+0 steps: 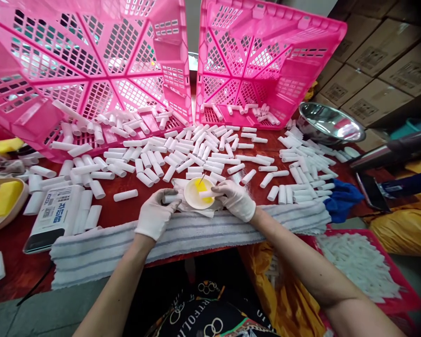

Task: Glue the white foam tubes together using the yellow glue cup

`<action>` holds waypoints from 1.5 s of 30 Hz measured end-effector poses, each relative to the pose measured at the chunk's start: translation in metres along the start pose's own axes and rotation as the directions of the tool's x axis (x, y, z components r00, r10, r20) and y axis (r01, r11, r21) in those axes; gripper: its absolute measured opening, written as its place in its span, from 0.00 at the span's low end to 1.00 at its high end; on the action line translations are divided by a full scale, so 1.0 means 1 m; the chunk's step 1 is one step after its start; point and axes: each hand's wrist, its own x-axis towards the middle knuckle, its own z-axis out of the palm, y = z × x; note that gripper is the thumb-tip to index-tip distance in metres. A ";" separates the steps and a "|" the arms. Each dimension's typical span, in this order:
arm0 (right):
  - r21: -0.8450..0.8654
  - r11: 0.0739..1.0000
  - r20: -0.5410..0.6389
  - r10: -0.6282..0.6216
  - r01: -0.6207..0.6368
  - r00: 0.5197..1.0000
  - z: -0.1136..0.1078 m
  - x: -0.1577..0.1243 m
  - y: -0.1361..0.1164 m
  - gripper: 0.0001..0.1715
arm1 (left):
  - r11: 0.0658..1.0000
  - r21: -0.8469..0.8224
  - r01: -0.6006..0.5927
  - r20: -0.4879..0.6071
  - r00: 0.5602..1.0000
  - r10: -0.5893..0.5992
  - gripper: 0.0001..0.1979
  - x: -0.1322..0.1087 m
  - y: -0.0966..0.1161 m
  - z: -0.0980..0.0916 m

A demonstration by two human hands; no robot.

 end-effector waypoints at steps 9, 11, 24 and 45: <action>-0.241 0.945 -0.087 -0.248 0.221 0.965 0.004 -0.011 0.004 0.12 | 0.998 0.026 -0.057 0.024 0.998 0.056 0.26 0.009 -0.014 -0.009; -0.247 0.943 -0.071 -0.248 0.224 0.966 0.003 -0.012 0.005 0.14 | 0.988 0.086 -0.126 0.009 0.992 0.126 0.23 0.007 -0.012 -0.007; 0.238 0.971 -0.169 0.073 -0.031 0.983 -0.004 -0.035 -0.024 0.17 | 0.973 0.069 -0.222 0.083 0.973 0.216 0.24 -0.017 -0.002 0.008; -0.777 0.589 -0.184 -0.553 0.224 0.813 0.011 -0.060 -0.051 0.23 | 0.842 0.497 -0.210 0.080 0.977 0.197 0.27 -0.057 0.024 0.064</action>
